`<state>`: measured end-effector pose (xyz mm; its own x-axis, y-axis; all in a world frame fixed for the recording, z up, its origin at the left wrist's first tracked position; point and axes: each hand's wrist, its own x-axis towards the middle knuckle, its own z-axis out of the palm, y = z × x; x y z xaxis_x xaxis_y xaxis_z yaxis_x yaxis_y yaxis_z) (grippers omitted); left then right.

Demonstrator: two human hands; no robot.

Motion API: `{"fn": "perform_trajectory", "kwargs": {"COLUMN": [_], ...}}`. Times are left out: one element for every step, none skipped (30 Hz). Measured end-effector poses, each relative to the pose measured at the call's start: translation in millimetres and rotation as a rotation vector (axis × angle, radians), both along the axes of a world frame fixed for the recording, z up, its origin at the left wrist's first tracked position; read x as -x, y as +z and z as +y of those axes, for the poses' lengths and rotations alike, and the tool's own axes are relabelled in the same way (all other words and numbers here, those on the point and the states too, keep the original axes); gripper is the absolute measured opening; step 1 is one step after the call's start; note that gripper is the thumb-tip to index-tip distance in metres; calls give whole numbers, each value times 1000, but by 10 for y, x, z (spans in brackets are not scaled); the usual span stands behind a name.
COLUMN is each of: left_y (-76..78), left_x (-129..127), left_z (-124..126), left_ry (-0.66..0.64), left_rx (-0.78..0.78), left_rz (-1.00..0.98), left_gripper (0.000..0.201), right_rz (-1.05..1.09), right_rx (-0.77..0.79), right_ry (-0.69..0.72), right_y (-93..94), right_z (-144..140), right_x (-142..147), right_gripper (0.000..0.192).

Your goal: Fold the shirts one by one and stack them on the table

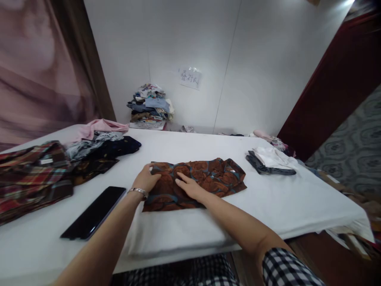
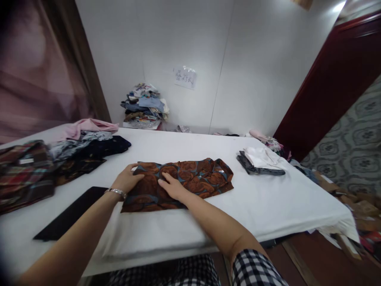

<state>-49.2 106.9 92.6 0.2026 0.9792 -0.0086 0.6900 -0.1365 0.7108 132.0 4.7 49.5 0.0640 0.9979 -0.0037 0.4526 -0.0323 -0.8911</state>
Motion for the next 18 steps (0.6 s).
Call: {"fn": "perform_trajectory", "kwargs": {"left_y": [12, 21, 32, 50, 79, 120, 174, 239, 310, 380, 444, 496, 531, 548, 545, 524, 486, 431], "left_x": [101, 176, 226, 247, 241, 207, 145, 54, -67, -217, -393, -590, -800, -1013, -1218, -1401, -1553, -1663], "left_z": [3, -6, -25, -51, -78, -104, -127, -145, -160, -173, -187, -207, -235, -271, -315, -364, -412, -457], "left_ry": [15, 32, 45, 49, 37, 7, -39, -89, -133, -169, -197, -222, -268, -324, -381, -436, -484, -515], "left_rx": [17, 32, 41, 41, 31, 11, -16, -46, -73, -94, -103, -98, -81, -54, -20, 23, 79, 128], "left_rz": [27, 56, 80, 92, 90, 76, 59, 47, 42, 41, 37, 20, -13, -60, -106, -153, -211, -266], "left_gripper": [56, 56, 55, 55, 53, 50, 46, 43, 43, 45, 50, 56, 59, 60, 59, 59, 60, 61], "right_rz": [90, 177, 259, 336, 412, 492, 576, 662, 748, 828, 901, 963, 1015, 1056, 1087, 1111, 1129, 1141], "right_rx": [2, 9, 17, 26, 38, 56, 79, 102, 123, 140, 152, 158, 158, 154, 141, 125, 112, 103], "right_ry": [-15, -31, -43, -50, -54, -58, -63, -74, -89, -108, -126, -146, -165, -185, -207, -228, -242, -257], "right_y": [18, 35, 50, 64, 79, 96, 115, 139, 165, 194, 223, 248, 266, 277, 277, 266, 244, 212], "right_z": [17, 32, 43, 49, 48, 40, 23, -2, -35, -75, -122, -174, -230, -287, -344, -398, -447, -488], "right_x": [64, 109, 136, 146, 137, 111, 67, 5, -75, -170, -278, -393, -510, -624, -730, -823, -902, -966], "right_gripper": [67, 65, 63, 61, 60, 60, 60, 61, 62, 63, 63, 62, 60, 58, 57, 55, 54, 53]}}
